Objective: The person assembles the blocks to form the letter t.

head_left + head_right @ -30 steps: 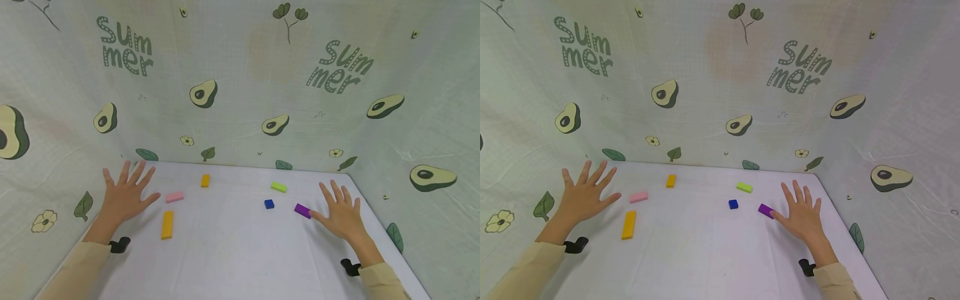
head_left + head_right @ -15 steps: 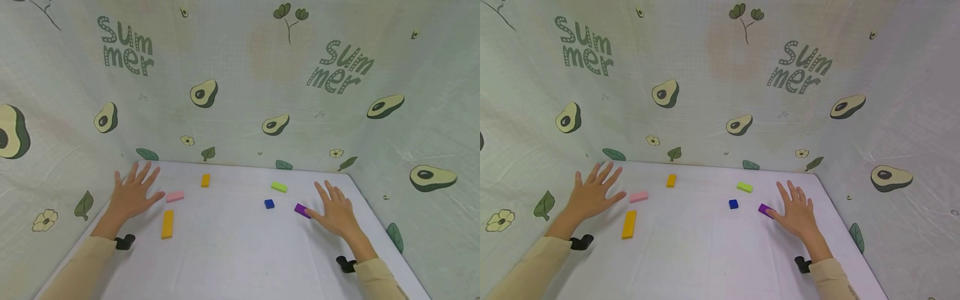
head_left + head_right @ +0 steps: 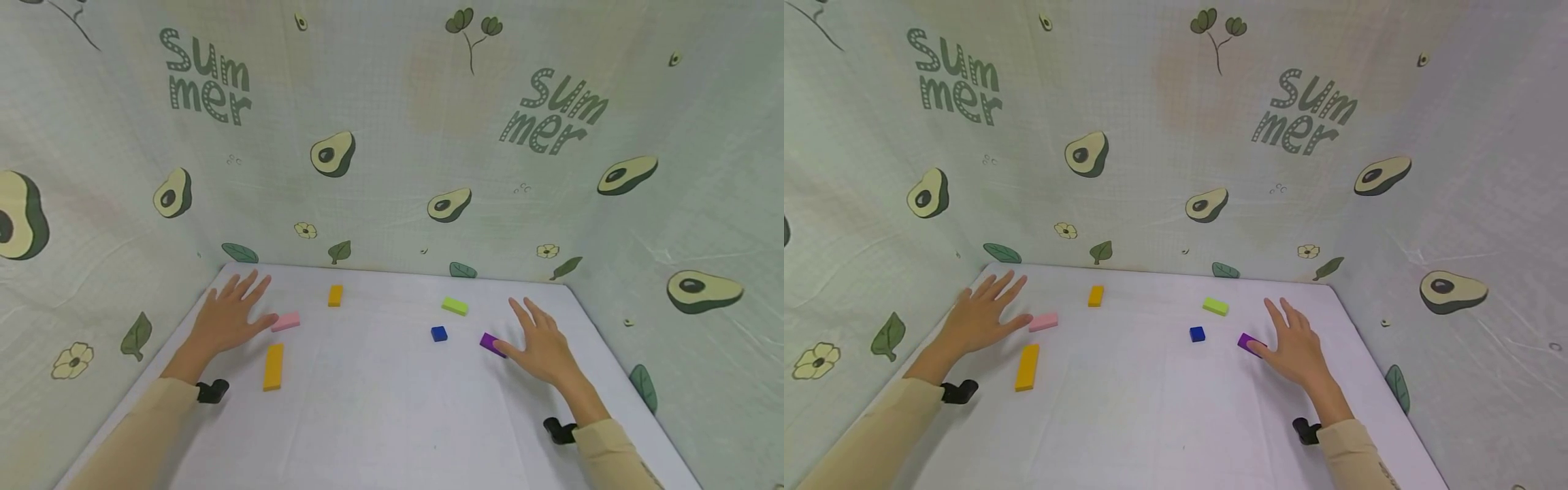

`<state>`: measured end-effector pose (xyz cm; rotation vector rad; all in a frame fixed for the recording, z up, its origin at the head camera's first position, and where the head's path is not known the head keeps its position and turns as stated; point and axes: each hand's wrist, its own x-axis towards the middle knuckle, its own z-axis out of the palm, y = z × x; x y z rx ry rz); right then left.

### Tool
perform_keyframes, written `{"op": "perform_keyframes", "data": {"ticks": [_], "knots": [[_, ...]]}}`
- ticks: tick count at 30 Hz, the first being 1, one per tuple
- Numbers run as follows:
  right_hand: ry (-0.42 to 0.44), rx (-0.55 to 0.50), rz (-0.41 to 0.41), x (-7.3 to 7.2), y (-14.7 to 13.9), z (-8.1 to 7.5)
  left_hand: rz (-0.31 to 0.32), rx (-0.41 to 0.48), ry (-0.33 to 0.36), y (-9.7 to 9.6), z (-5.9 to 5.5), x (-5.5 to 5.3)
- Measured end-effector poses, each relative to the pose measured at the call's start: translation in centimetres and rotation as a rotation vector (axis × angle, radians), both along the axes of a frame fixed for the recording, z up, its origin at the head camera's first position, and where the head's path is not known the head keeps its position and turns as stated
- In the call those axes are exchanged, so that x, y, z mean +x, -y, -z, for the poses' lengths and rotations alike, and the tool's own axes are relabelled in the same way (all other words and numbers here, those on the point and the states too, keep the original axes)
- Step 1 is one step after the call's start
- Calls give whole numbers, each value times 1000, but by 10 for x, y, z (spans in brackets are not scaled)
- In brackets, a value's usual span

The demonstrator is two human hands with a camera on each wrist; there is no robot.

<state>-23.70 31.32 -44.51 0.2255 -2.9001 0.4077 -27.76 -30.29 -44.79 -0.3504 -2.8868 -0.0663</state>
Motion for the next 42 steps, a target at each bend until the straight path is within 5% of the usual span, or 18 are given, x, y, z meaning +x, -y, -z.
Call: {"op": "perform_keyframes", "data": {"ticks": [16,42], "knots": [[75,-180,-50,-6,4,6,24,118,124,-6,5,-6],[115,-275,-67,-19,-3,22,97,389,334,-14,27,-32]]}}
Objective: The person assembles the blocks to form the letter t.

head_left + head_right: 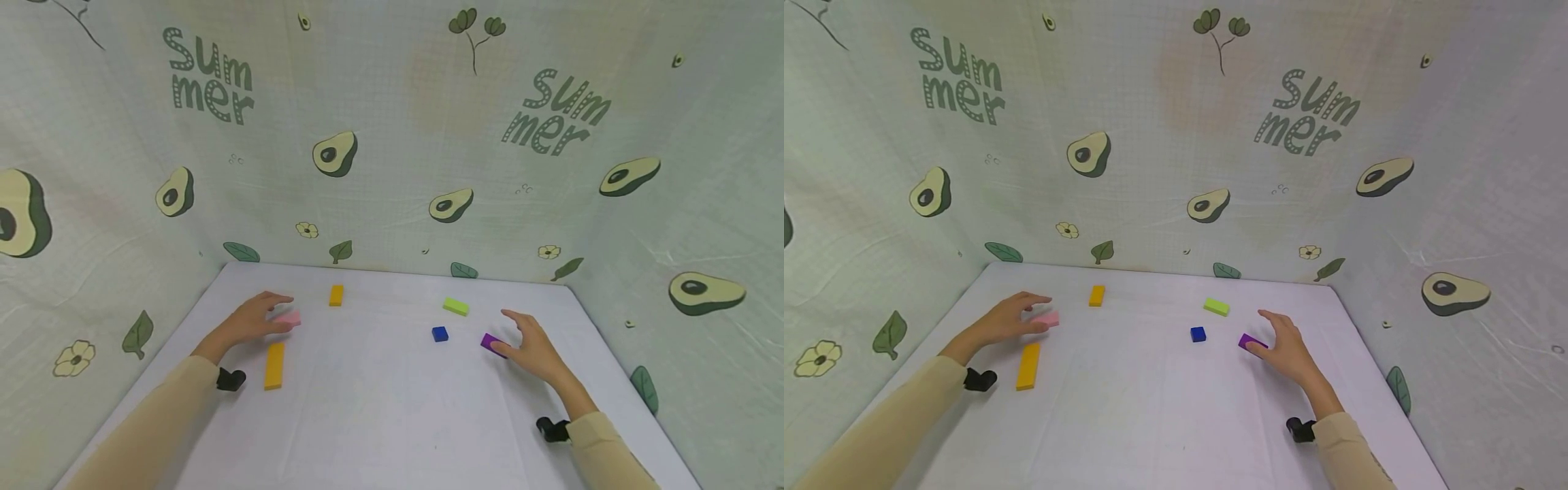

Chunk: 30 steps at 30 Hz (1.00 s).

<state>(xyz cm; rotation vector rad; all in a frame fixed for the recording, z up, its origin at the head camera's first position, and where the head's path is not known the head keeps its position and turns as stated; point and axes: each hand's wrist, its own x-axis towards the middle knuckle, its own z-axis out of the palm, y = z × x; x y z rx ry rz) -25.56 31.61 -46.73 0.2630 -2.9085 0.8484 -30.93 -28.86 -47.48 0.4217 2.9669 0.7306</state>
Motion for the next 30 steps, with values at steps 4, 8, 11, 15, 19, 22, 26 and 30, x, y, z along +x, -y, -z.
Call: {"op": "perform_keyframes", "data": {"ticks": [4,8,11,15,19,22,26,30], "knots": [[0,1,4,0,-1,2,-1,26,24,0,1,-1],[6,6,5,-1,-1,3,8,44,31,1,2,-3],[13,8,3,-2,-2,4,21,54,28,1,3,-4],[23,3,2,-3,-2,6,27,76,32,1,5,-6],[27,-1,-4,-4,-3,7,22,95,45,0,7,-7],[28,1,-4,-4,-3,8,20,95,49,-1,7,-7],[27,5,-5,-5,-3,9,15,92,55,-1,7,-8],[24,4,-13,-7,-4,11,15,83,48,-1,8,-9]]}}
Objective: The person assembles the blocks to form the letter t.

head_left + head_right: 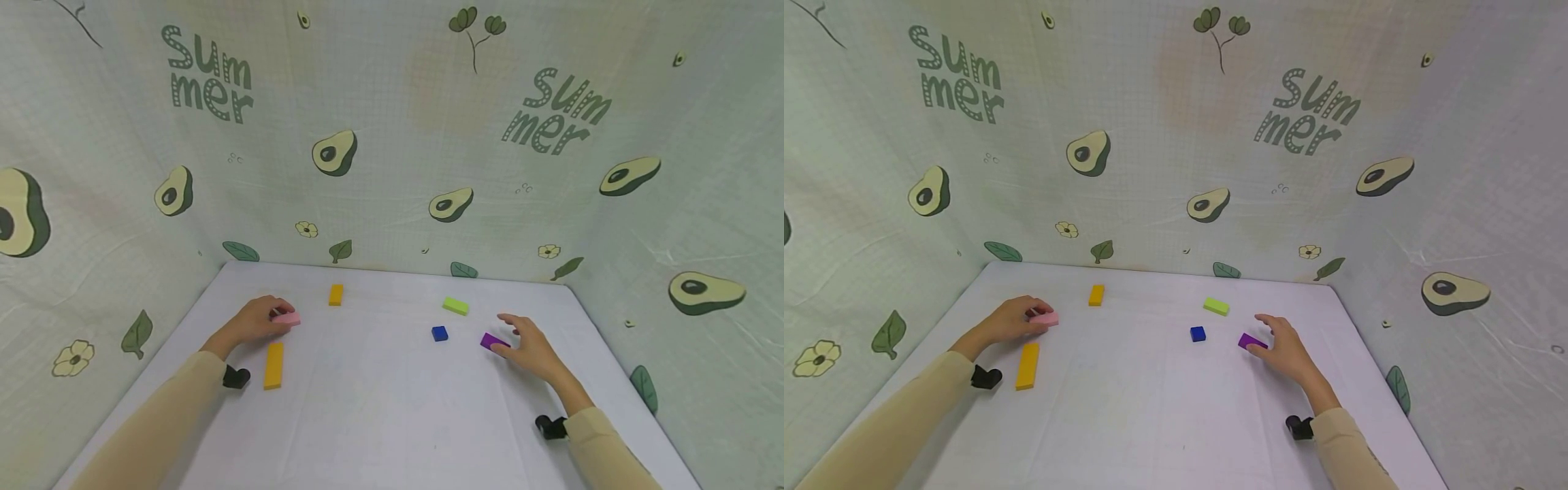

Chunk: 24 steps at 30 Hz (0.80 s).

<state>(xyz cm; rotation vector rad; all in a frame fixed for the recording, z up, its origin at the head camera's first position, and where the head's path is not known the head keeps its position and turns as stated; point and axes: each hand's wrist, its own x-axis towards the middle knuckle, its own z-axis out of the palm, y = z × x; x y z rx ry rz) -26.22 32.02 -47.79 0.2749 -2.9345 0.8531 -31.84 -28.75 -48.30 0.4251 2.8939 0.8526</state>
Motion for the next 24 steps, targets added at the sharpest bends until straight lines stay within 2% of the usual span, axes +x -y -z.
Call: {"op": "perform_keyframes", "data": {"ticks": [13,24], "knots": [[-13,12,-22,-3,1,3,-17,-16,-2,-2,-2,1],[21,9,-44,-5,-1,4,-48,-11,20,0,-1,1]]}}
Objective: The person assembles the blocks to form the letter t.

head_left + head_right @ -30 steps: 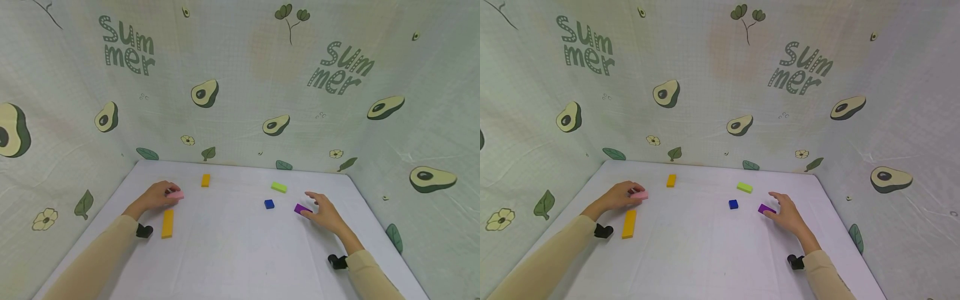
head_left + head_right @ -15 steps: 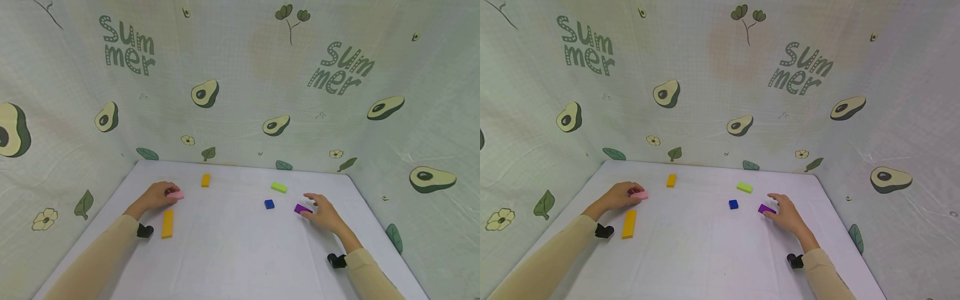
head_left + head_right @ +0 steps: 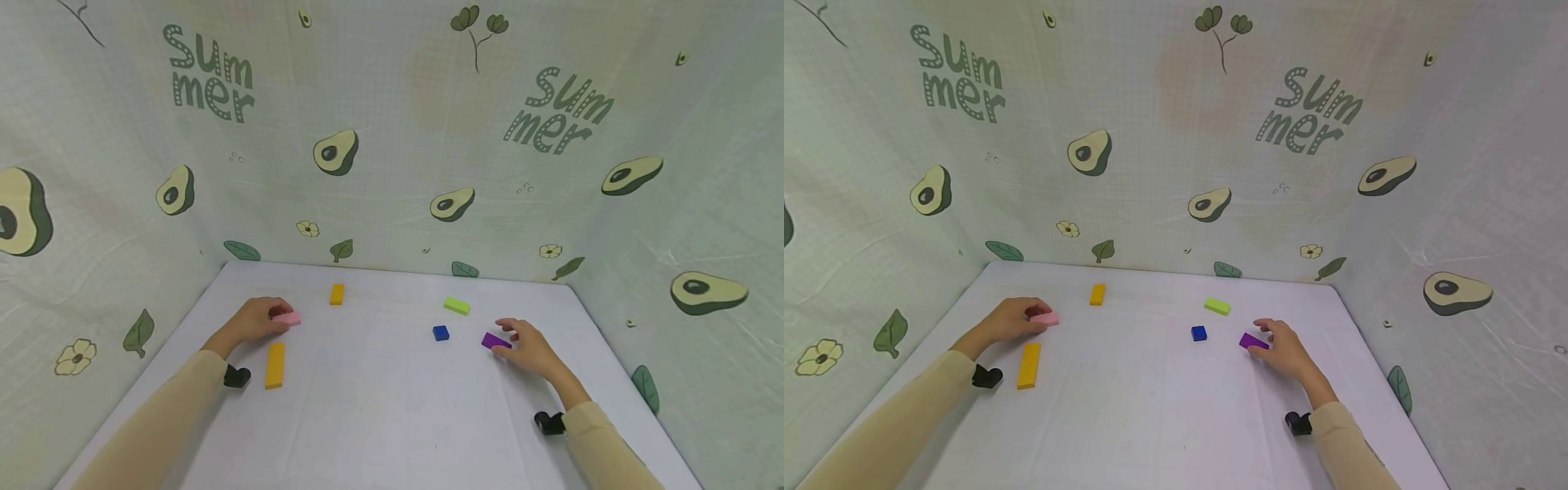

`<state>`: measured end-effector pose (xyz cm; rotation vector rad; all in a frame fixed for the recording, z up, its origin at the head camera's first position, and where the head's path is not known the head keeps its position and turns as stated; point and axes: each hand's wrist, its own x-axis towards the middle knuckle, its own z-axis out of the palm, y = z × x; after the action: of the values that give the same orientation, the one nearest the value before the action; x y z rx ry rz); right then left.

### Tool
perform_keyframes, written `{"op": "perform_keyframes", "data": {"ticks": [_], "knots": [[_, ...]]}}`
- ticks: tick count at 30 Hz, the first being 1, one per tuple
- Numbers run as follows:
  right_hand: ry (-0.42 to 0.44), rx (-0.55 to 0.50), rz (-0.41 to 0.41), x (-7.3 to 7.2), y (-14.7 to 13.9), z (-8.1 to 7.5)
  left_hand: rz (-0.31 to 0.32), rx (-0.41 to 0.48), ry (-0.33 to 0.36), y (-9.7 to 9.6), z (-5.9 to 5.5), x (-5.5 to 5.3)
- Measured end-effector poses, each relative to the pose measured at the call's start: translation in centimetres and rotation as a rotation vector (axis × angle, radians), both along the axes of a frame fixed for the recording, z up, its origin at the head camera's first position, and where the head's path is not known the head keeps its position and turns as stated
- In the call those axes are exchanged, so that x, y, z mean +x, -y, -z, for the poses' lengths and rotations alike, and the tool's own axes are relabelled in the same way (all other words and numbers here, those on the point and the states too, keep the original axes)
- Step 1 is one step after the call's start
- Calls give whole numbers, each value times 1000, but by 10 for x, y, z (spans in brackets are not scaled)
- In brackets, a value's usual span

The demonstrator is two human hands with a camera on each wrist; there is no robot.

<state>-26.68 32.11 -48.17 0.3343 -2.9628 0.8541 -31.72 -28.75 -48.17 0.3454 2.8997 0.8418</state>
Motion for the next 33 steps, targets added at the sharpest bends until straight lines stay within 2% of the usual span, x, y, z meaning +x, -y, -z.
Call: {"op": "perform_keyframes", "data": {"ticks": [6,20,33], "knots": [[18,-21,-13,-3,-3,2,-16,5,13,1,2,-1],[118,-36,20,-4,-4,2,-71,11,35,-2,3,-1],[166,-71,47,-5,-7,4,-63,20,24,-1,6,-1]]}}
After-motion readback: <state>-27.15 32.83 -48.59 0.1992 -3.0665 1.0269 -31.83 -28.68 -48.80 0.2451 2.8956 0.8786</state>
